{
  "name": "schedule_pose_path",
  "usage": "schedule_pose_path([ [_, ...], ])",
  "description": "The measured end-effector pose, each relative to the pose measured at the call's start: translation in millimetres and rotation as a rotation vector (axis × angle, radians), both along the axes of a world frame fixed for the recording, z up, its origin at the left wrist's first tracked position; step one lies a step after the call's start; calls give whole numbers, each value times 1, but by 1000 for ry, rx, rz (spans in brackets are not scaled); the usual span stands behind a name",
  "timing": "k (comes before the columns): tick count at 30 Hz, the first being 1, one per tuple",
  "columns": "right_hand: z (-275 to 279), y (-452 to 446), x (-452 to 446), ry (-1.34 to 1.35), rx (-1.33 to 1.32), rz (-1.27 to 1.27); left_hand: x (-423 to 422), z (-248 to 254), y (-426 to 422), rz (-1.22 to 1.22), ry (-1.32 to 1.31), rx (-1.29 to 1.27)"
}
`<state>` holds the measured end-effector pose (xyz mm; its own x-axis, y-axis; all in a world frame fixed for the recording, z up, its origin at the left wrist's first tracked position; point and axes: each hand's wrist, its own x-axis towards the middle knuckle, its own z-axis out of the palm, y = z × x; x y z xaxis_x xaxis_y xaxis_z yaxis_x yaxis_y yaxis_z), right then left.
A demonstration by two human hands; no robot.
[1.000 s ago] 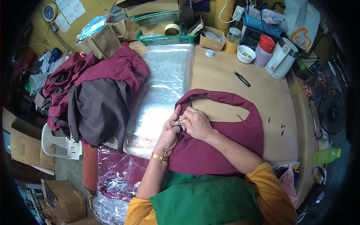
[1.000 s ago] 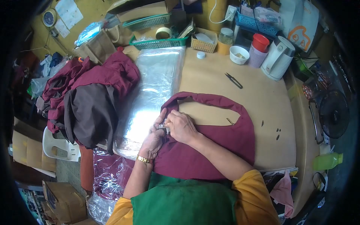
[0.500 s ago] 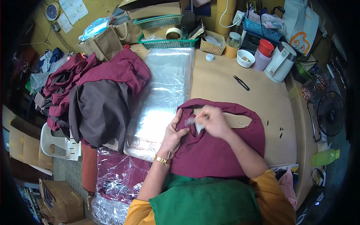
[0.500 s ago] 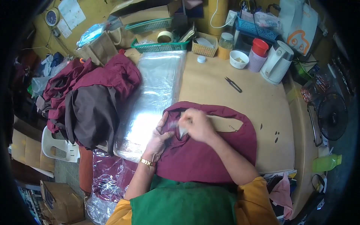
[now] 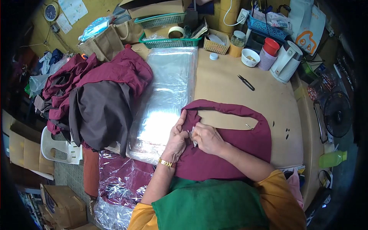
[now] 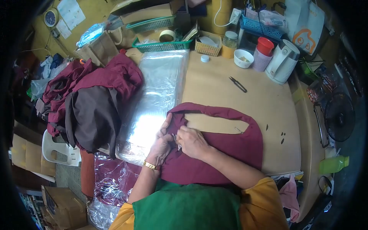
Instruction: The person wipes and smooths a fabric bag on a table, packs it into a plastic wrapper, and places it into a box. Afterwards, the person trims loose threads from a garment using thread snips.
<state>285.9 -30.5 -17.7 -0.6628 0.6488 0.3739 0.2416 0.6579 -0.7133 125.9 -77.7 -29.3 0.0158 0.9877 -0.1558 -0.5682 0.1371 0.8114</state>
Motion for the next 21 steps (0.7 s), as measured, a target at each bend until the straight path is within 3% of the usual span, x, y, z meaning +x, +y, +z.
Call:
schedule_pose_path([
  [2, -5, 10, 10, 4, -62, -19, 6, 10, 0, 13, -74, -5],
  [3, -4, 16, 14, 12, -126, -42, 13, 15, 0, 47, 86, 25],
  [4, -1, 24, 16, 134, -328, -131, 18, 17, 0, 77, 245, 52],
  [5, -10, 36, 20, 350, -663, -165, 18, 12, 0, 72, 243, 50],
  [7, -3, 50, 28, 458, -747, -250, 14, 3, 2, 153, 777, 181],
  [8, -4, 53, 32, 462, -746, -249, 14, 0, 2, 150, 776, 183],
  [10, -4, 43, 25, 450, -722, -192, 14, 5, 1, 135, 443, 127],
  [12, -21, 24, 13, 368, -693, -84, 11, 16, -1, 89, 325, 80],
  [13, -1, 10, 6, 231, -403, -176, 11, 18, -2, 44, 205, 30],
  [15, 11, 12, 2, 110, -187, -232, 11, 7, -1, 58, 221, 52],
  [20, -6, 10, 0, 156, -57, -198, 8, 1, 0, 7, 141, 45],
  [21, -6, 7, 2, 177, -43, -156, 10, -1, 1, 50, 304, 96],
])
